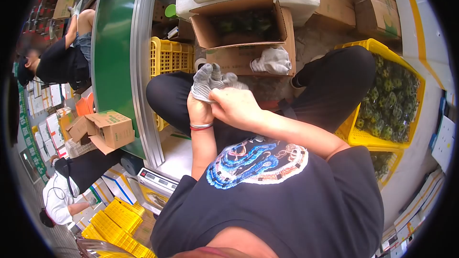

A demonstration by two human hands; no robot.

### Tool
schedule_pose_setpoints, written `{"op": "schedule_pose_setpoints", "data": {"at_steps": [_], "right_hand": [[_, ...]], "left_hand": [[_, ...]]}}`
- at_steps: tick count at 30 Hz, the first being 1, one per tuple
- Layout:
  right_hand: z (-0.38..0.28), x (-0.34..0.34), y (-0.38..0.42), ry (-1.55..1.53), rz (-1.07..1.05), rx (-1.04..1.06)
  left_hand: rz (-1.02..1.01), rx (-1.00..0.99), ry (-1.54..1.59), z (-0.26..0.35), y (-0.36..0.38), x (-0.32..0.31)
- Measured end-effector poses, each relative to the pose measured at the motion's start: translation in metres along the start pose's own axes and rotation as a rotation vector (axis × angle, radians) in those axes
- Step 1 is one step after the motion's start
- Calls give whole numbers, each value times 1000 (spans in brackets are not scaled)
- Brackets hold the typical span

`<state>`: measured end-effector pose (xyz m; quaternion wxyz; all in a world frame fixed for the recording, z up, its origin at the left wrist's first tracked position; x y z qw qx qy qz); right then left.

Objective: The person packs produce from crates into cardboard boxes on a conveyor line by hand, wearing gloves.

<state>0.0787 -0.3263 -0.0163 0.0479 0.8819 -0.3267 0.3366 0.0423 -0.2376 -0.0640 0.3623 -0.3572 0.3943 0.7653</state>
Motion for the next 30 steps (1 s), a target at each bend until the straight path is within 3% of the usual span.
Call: {"op": "schedule_pose_setpoints", "data": {"at_steps": [3,4,7,8,11,13,16,19,20,22,25,27,30], "right_hand": [[-7,-3,-7,155,95,112],[-10,-2,-7,197,133,150],[-16,-7,-7,228,105,174],[-18,-7,-9,203,106,198],[-24,-7,-6,139,24,219],[-25,-6,-5,116,21,207],[-27,-3,-5,98,17,189],[-24,-6,-7,43,6,198],[-23,-8,-8,19,2,206],[-19,-11,-9,-74,1,193],[-19,-14,-12,-257,-3,165],[-25,-11,-19,-287,-11,179],[-33,-4,-35,-143,2,255]], "left_hand": [[23,220,222,0,-7,-9],[115,204,150,3,-8,5],[-108,306,346,2,-18,-5],[-41,253,342,3,-17,-2],[-179,215,274,1,-21,3],[-95,162,374,3,-20,5],[-387,375,264,-1,-15,-13],[-203,393,244,4,-1,-38],[-50,272,398,11,-4,-21],[-155,65,376,24,-18,2],[-137,-68,208,32,-25,-3],[33,-39,212,32,-20,-21],[-177,22,457,44,-28,-50]]}}
Point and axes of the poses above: each hand's wrist, its own y-axis away from the middle knuckle, its own x-axis out of the back of the hand, z = x × y, the point moved 7 cm from there along -y, towards the middle knuckle, and after that the axes turned 11 degrees about y, right-handed, at the moved point
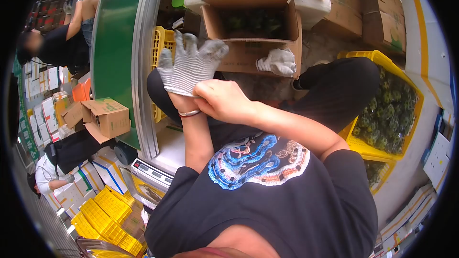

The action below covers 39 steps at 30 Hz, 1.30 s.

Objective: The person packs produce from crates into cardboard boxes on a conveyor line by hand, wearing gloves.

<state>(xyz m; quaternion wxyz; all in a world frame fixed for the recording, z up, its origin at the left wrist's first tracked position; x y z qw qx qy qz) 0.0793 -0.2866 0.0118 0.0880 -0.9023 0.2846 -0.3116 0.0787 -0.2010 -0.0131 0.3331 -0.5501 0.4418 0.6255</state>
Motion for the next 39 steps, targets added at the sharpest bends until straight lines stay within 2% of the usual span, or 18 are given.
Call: {"op": "schedule_pose_setpoints", "data": {"at_steps": [2,4,5,7,9,12,15,16,18,19,21,23,25,26,29,35,36,39], "right_hand": [[5,-4,-11,42,56,41],[9,-7,-17,58,60,19],[7,-6,-20,48,75,25],[-1,-4,-26,24,96,29],[1,-12,-29,121,136,40],[11,-13,-46,315,160,49],[16,-25,-75,538,185,70],[12,-32,-79,590,169,123],[-8,-35,-71,486,151,390],[-16,-33,-65,430,143,522],[-15,-19,-56,423,126,596],[-4,-1,-52,463,177,554],[14,7,-55,381,282,433],[19,9,-56,341,329,365],[28,9,-58,284,467,223],[38,2,-62,172,455,135],[45,2,-64,124,475,71],[67,-8,-72,-83,502,-156]], "left_hand": [[-176,-22,54,24,-10,5],[-292,104,535,34,-21,3],[-242,30,561,42,-23,9],[-32,-439,-192,60,-26,17],[99,-555,-384,69,-28,26],[362,-525,-548,69,-32,56],[275,-484,-598,73,-43,77],[239,-454,-608,73,-46,81],[155,-393,-638,77,-52,84],[224,-323,-745,75,-51,64],[287,-196,-910,70,-52,45],[262,-157,-548,59,-62,32],[183,-319,-301,63,-79,21],[214,-368,-235,70,-88,16],[163,-480,-253,79,-97,8],[107,-594,-200,91,-92,-9],[58,-597,-192,94,-95,-3],[-495,-337,65,77,-93,-21]]}}
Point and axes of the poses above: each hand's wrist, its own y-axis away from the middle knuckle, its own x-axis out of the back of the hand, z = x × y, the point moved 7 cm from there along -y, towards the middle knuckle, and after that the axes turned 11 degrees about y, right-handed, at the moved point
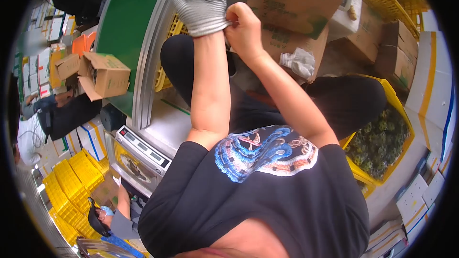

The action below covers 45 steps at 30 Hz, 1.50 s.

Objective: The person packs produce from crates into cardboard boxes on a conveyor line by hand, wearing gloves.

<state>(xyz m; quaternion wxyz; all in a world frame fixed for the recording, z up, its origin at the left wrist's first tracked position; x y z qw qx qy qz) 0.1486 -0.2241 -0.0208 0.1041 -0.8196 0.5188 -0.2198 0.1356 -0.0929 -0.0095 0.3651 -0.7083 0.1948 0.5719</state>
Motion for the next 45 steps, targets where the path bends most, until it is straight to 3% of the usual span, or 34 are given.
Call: {"op": "schedule_pose_setpoints", "data": {"at_steps": [2,3,6,11,14,15,16,20,23,26,28,29,32,34,36,39,41,42,43,45], "right_hand": [[18,-11,-6,-233,-21,-76],[7,-5,-11,-296,-14,-9],[-6,9,-15,-20,-8,250],[10,3,6,-105,-152,53],[-16,23,26,51,-433,-4],[-33,33,29,84,-448,75],[-41,40,29,108,-448,47],[-56,47,18,331,-197,220],[-59,44,9,375,-96,311],[-61,43,3,318,-137,383],[-55,42,1,165,-209,341],[-39,37,4,21,-320,29],[-11,18,21,-987,-465,-651],[-13,17,25,-587,-603,-462],[-38,33,13,374,-415,171],[-48,31,2,522,-135,319],[-56,13,1,577,-161,357],[-72,7,8,528,-138,470],[-86,5,17,462,-66,589],[-96,4,44,438,-156,751]], "left_hand": [[-227,89,262,-15,2,-29],[-330,170,402,-22,2,-37],[-294,138,317,-32,15,-49],[-118,94,192,-50,24,-56],[-8,89,-85,-38,16,-49],[275,-139,-455,-23,17,-48],[507,-247,-678,-13,17,-38],[518,-171,-1169,-13,17,12],[329,-366,-1627,-4,14,7],[247,-406,-1617,-3,16,5],[223,-312,-1784,-6,16,1],[190,-223,-1883,-8,15,1],[110,210,-1977,-21,13,7],[-91,444,-1847,-38,20,7],[-174,129,-2108,-30,22,10],[-136,117,-2128,-29,34,21],[280,226,-1172,-25,60,44],[570,162,-211,-31,80,65],[405,279,-960,-21,69,56],[232,318,-1332,-9,40,28]]}}
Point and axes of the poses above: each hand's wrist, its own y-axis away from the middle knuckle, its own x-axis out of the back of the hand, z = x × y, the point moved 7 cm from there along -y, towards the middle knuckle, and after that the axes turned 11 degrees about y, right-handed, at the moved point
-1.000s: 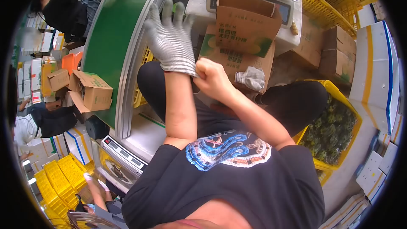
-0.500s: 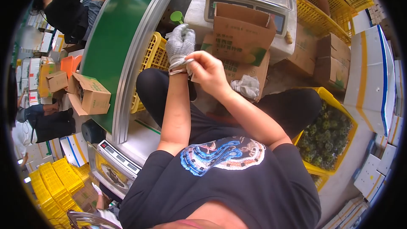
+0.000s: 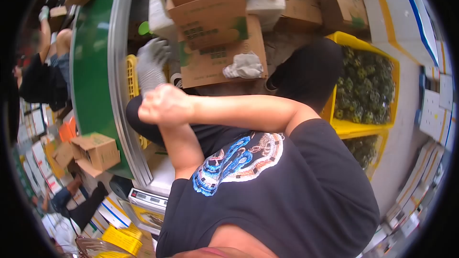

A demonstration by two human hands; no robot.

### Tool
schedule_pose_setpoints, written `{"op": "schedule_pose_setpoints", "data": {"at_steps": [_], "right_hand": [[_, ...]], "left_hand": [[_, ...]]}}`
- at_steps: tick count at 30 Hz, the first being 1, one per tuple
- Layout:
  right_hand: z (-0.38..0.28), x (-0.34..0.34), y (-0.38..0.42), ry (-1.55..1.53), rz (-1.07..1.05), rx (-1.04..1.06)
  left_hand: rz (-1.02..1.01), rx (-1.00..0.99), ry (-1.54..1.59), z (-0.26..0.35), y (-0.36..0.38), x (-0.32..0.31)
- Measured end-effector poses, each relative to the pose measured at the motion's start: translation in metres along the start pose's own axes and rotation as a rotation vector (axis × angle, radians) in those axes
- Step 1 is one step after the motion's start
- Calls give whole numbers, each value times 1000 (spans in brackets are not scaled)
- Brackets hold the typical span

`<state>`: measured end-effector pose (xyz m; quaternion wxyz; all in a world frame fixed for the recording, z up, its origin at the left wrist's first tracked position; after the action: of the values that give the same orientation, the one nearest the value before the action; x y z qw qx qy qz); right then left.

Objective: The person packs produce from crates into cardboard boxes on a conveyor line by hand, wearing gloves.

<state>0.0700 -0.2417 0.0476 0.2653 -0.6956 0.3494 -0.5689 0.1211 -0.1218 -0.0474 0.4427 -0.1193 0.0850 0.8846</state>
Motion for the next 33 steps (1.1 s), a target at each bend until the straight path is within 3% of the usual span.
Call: {"op": "schedule_pose_setpoints", "data": {"at_steps": [1,3,4,6,7,9,11,13,14,15,17,20,23,24,25,26,27,28,29,31,33], "right_hand": [[-8,4,7,-42,21,85],[18,22,22,-174,16,-49],[32,28,31,-179,-57,-145],[56,33,58,-266,-18,-356],[71,39,76,-115,-42,-473],[104,40,125,161,-462,-812],[122,41,170,312,-705,-994],[130,33,203,275,-704,-1019],[133,39,201,153,-571,-1057],[132,48,197,29,-439,-1090],[126,61,185,-182,-251,-1096],[116,77,152,-410,-102,-991],[116,70,161,-875,0,-1282],[119,75,157,-661,-24,-1162],[121,74,153,-463,-34,-1010],[124,61,173,-561,12,-1207],[122,63,164,-576,38,-1130],[125,59,167,-693,58,-1195],[126,64,164,-591,-10,-1254],[132,63,178,-682,42,-1322],[137,63,179,-923,213,-1535]], "left_hand": [[41,30,359,12,1,5],[95,-291,754,41,13,25],[239,-366,576,47,18,26],[-4,-179,660,30,14,14],[-124,-83,696,25,16,6],[-57,-98,240,8,19,-1],[-48,-88,-390,-20,27,-20],[-206,261,-628,-82,47,-31],[-279,633,-570,-103,67,-47],[-245,697,-352,-108,86,-58],[-411,535,-127,-102,94,-89],[-292,361,-35,-73,94,-105],[-191,115,-137,-51,87,-116],[-170,106,-83,-39,88,-123],[-121,-70,-217,-33,86,-120],[-138,-83,-128,-33,86,-119],[-157,-111,-43,-43,89,-117],[-135,-87,-139,-31,91,-121],[-125,-39,-235,-22,96,-123],[-173,-171,-369,-20,97,-122],[-114,-365,-686,-13,101,-120]]}}
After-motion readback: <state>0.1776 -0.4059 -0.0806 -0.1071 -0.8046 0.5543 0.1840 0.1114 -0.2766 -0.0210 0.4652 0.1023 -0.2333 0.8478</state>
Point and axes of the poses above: each hand's wrist, its own y-axis away from the middle knuckle, its own x-axis out of the back of the hand, z = x × y, the point moved 7 cm from there along -y, towards the middle knuckle, and after that the axes turned 11 degrees about y, right-handed, at the moved point
